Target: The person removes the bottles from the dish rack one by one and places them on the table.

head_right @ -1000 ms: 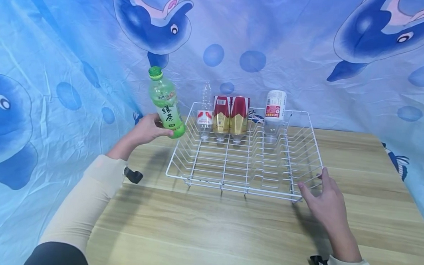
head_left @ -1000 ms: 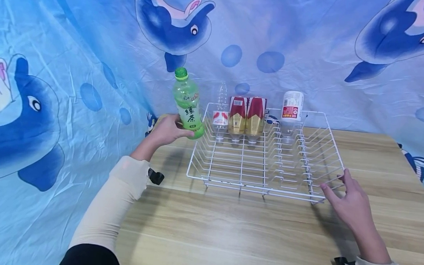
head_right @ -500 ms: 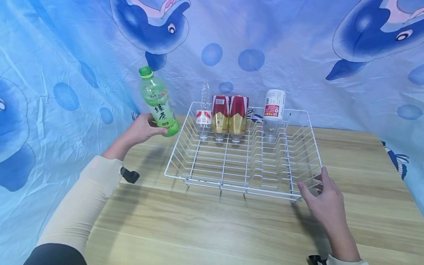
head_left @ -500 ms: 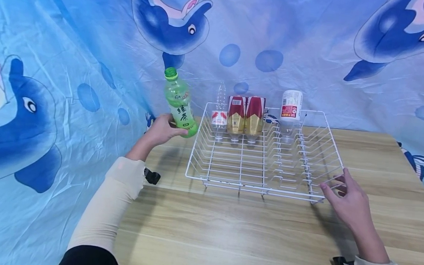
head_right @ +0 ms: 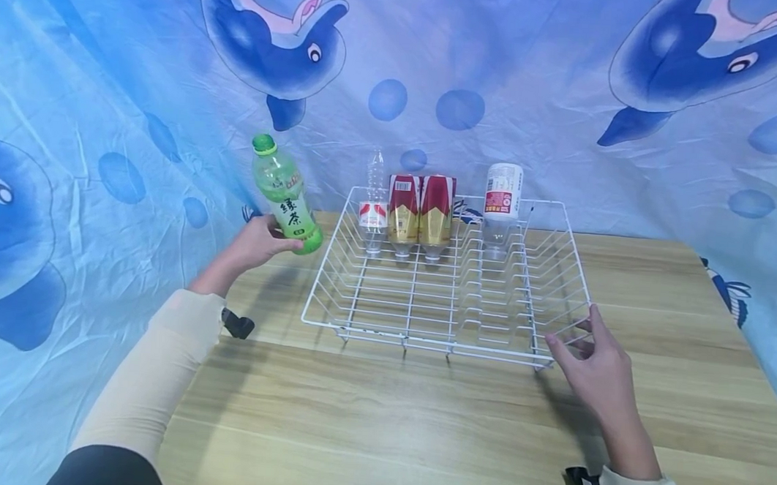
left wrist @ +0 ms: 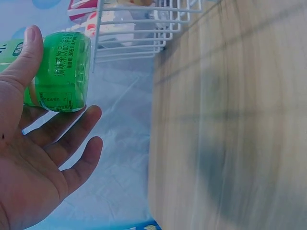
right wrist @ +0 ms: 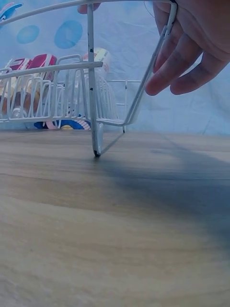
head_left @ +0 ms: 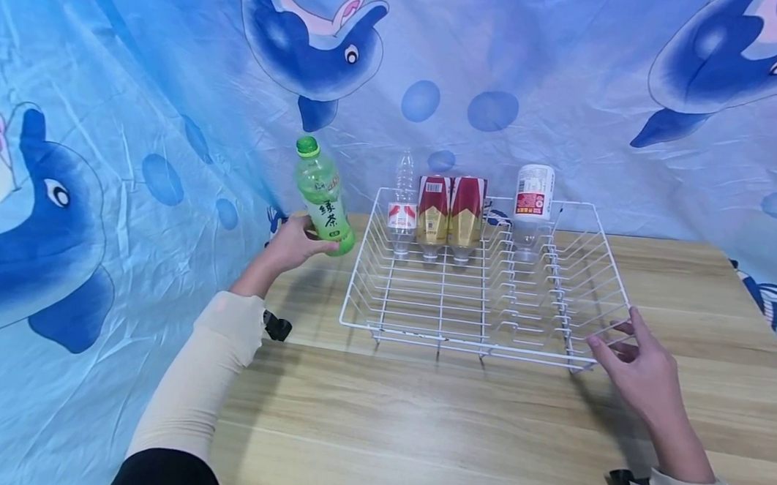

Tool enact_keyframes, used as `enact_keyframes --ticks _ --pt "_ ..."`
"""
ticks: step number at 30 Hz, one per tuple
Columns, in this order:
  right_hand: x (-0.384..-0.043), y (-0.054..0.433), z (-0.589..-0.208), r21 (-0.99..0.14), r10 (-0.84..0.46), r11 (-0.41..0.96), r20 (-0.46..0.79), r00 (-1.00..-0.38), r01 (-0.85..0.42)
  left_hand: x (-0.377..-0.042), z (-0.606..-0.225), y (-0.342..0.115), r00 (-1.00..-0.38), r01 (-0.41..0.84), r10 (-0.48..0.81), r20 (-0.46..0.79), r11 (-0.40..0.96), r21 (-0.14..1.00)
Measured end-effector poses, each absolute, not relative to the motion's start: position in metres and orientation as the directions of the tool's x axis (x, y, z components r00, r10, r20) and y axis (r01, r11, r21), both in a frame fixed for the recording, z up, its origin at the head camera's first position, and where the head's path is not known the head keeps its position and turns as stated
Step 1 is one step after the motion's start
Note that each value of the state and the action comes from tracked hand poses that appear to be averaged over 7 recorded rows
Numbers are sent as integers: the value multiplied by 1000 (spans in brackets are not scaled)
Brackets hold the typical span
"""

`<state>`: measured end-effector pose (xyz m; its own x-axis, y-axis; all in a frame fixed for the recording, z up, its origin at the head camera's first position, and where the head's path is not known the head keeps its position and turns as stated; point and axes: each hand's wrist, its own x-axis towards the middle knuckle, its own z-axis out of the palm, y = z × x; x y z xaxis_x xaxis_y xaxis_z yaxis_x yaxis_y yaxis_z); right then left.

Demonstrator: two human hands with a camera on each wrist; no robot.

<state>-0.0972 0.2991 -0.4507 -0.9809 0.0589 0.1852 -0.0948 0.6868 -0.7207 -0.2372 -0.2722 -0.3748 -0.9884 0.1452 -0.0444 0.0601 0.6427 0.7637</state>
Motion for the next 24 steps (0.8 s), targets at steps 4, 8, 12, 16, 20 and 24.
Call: enact_keyframes --ticks 4,8,12,16,20,24 --pt "-97 303 -451 -726 14 673 207 -978 -144 -239 -383 -274 -991 54 131 -41 644 763" --pt "-95 310 -454 -739 -49 641 232 -971 -209 -241 -392 -273 -993 31 106 -55 675 738" --pt "-94 312 -454 -738 -81 638 217 -973 -218 -242 -398 -271 -992 11 101 -78 676 737" --pt "-94 312 -454 -733 -94 639 223 -970 -231 -245 -404 -269 -991 -1 103 -88 645 764" --pt "-93 312 -454 -732 -96 635 242 -965 -247 -247 -411 -267 -991 2 102 -81 633 774" --pt "-91 311 -456 -743 -90 618 256 -962 -256 -248 -418 -267 -992 -5 92 -81 633 774"
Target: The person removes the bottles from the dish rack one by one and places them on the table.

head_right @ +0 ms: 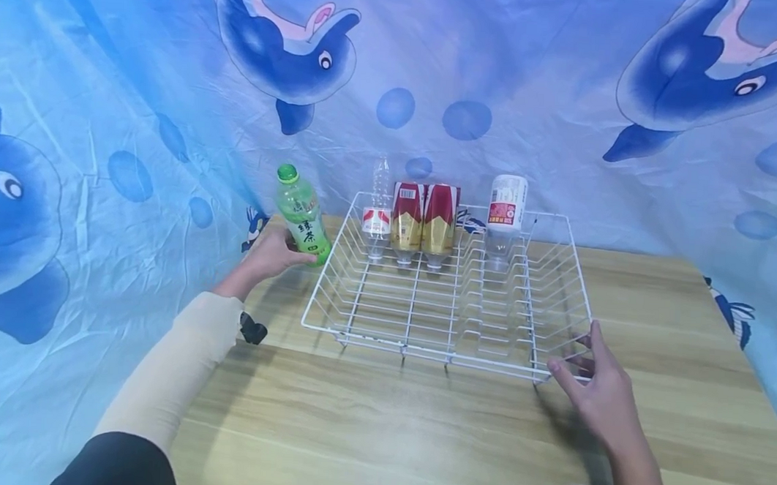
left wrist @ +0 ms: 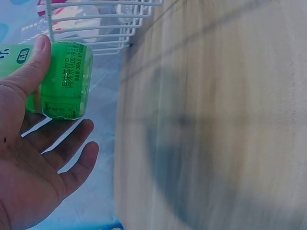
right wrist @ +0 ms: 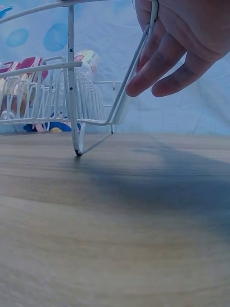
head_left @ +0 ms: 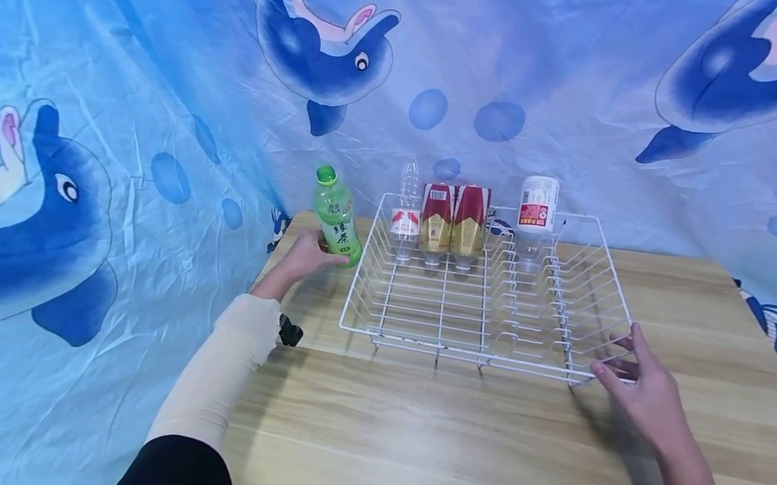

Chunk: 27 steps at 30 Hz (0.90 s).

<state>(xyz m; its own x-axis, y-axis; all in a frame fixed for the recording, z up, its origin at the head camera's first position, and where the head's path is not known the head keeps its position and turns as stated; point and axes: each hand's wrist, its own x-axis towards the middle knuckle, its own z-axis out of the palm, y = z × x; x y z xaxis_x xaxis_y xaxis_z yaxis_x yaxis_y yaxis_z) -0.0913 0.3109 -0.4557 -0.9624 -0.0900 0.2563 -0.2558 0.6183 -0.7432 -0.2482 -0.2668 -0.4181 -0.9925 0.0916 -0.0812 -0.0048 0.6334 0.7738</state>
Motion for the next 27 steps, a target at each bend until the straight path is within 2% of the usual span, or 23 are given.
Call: enact_keyframes --ticks 11,27 --pt "-88 311 -463 -735 -54 627 290 -956 -258 -253 -441 -264 -992 -10 89 -88 644 765" --pt "-90 310 -462 -734 -67 615 317 -946 -290 -253 -463 -266 -993 -64 34 -117 670 740"
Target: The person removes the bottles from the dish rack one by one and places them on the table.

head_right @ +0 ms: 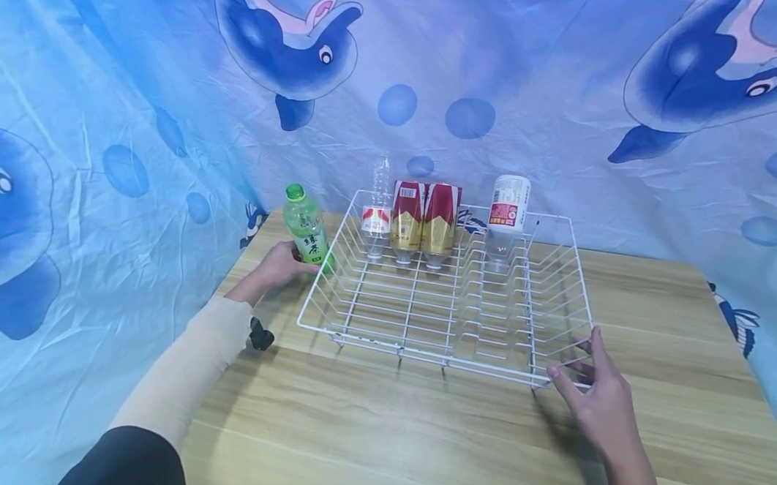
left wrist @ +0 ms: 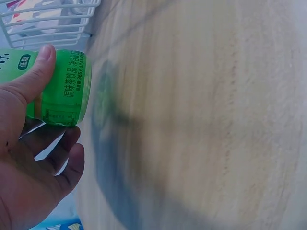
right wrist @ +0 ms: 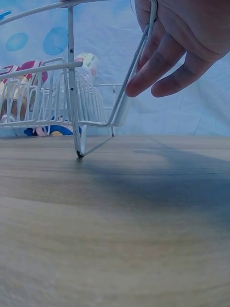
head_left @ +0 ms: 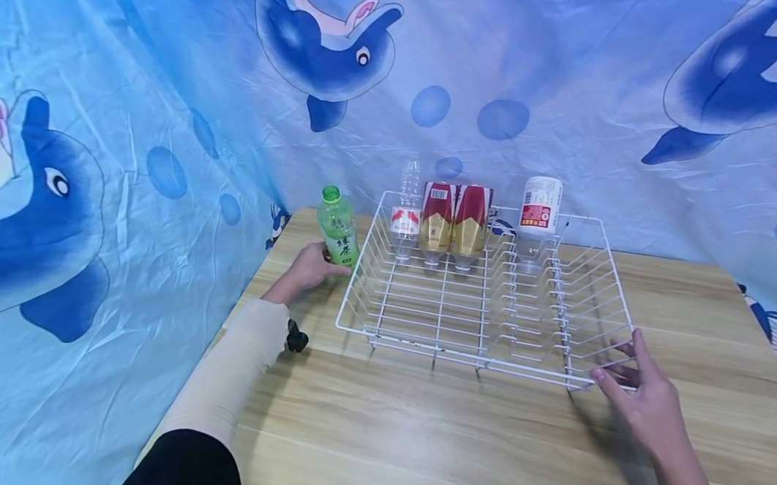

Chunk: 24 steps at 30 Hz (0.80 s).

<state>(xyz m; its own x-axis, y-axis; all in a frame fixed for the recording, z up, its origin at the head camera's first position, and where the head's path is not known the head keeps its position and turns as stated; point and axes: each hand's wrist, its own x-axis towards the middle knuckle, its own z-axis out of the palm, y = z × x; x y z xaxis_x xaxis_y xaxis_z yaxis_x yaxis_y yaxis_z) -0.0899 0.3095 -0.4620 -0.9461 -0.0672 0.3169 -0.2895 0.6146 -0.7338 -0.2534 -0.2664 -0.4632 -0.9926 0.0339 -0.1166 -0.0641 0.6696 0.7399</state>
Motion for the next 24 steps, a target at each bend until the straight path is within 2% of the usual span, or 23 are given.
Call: enact_keyframes --ticks 13,24 --pt "-91 308 -463 -744 -65 608 300 -952 -276 -251 -476 -267 -990 -102 7 -142 664 741" --pt "-88 307 -464 -757 -57 586 319 -946 -290 -253 -481 -267 -990 -85 25 -138 672 736"
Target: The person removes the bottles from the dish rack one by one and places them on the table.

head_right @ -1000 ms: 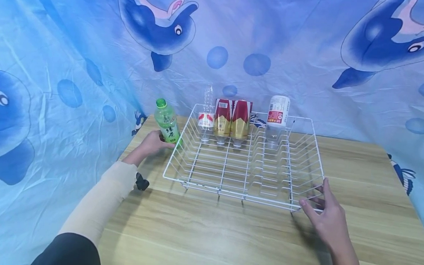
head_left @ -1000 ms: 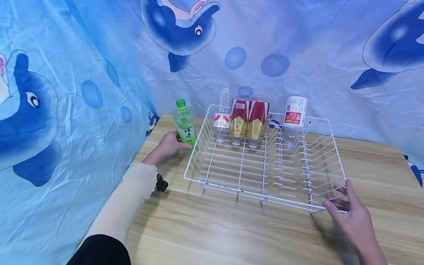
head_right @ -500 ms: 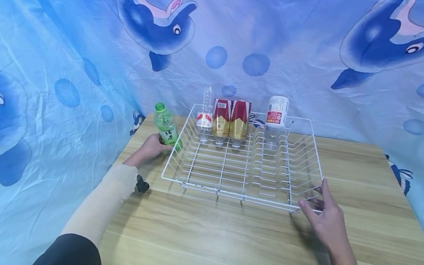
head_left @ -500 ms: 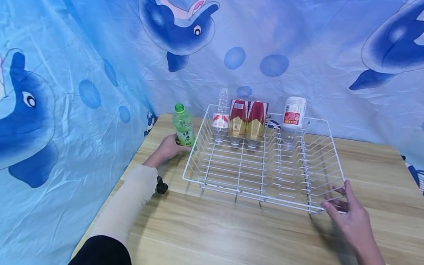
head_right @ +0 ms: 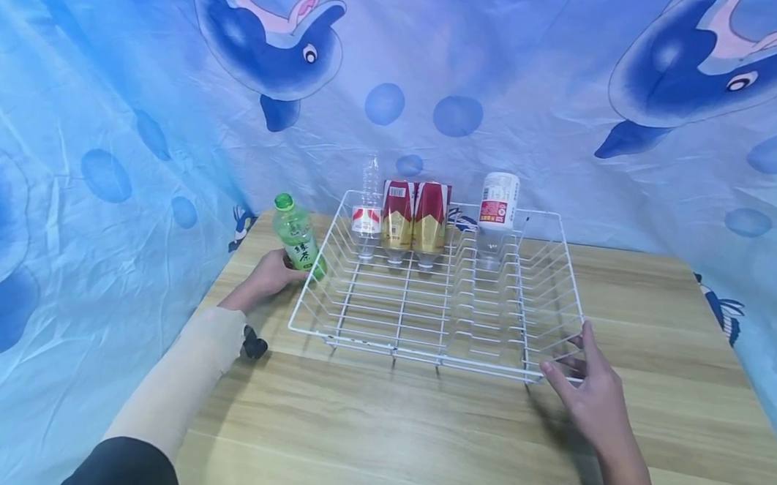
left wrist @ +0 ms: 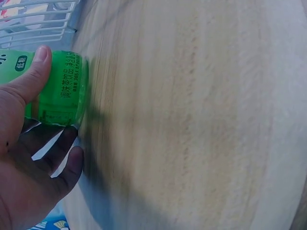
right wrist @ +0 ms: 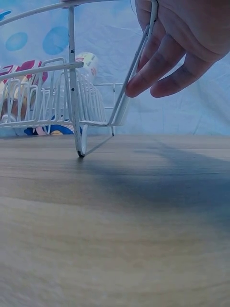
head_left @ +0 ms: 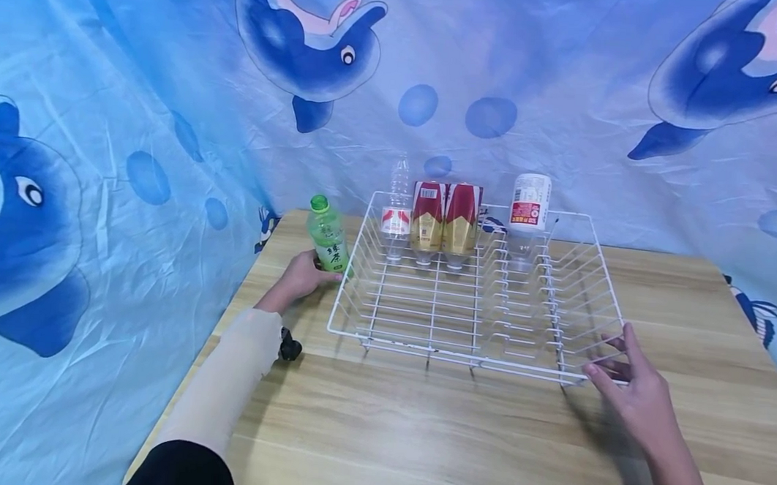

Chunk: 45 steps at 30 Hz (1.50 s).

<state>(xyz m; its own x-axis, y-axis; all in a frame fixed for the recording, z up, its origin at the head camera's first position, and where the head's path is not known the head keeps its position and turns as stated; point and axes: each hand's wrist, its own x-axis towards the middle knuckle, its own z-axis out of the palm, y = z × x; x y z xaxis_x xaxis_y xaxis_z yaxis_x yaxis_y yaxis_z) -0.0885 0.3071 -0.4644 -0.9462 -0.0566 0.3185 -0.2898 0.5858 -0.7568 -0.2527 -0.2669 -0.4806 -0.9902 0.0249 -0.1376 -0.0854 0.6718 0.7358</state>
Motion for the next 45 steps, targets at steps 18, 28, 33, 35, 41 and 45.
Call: enact_keyframes --ticks 18,28,33,35,41,45 --pt "-89 307 -464 -779 -52 554 320 -946 -294 -250 -490 -270 -994 -72 17 -104 617 784" --pt "-87 303 -464 -788 -51 549 302 -952 -279 -242 -496 -272 -996 -59 21 -90 607 792" --pt "-85 303 -462 -770 -47 576 305 -951 -275 -242 -499 -270 -996 -53 32 -89 589 807" --pt "-85 303 -462 -764 -43 583 313 -949 -278 -241 -499 -270 -996 -52 33 -87 583 810" --pt "-85 304 -462 -759 -31 589 321 -947 -276 -241 -502 -268 -997 -53 15 -77 593 803" --pt "-84 304 -463 -764 -32 587 311 -950 -269 -238 -504 -269 -996 -62 9 -83 595 802"
